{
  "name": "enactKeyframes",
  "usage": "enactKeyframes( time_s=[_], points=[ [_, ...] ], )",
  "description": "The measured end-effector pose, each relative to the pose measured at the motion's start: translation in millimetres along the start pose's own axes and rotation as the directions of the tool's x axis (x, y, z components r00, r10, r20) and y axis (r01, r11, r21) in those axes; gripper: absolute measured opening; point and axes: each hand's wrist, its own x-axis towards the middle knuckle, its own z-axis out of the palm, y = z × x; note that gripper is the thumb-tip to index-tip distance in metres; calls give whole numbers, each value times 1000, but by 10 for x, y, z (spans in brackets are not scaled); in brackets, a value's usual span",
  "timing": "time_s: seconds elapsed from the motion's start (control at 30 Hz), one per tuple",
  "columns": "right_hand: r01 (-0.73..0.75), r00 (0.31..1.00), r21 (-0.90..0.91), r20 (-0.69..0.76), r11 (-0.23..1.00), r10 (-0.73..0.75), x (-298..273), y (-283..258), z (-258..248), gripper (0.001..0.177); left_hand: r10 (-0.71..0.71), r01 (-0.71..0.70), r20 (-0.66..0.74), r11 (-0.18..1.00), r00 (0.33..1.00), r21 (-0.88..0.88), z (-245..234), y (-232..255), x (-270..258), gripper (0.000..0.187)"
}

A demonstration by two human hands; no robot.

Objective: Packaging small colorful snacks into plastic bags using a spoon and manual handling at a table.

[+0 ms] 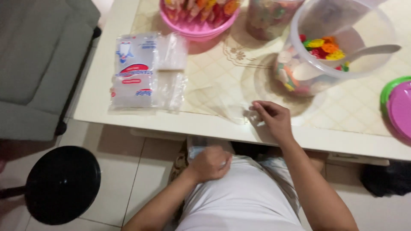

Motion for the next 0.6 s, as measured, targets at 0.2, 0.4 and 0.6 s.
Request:
enactKeyframes(
  time_s=[0.2,0.4,0.6],
  points=[
    [-9,1000,48,13,999,8,-28,-144,78,15,-347,544,689,835,636,-81,-69,-77,115,39],
    [-34,999,101,-3,994,34,-22,-179,86,17,-346,565,724,822,597,-73,-18,-181,363,41],
    [-53,998,94,25,994,51,-8,-196,59,16,-369,607,756,794,540,-46,-41,-214,432,43]
  ],
)
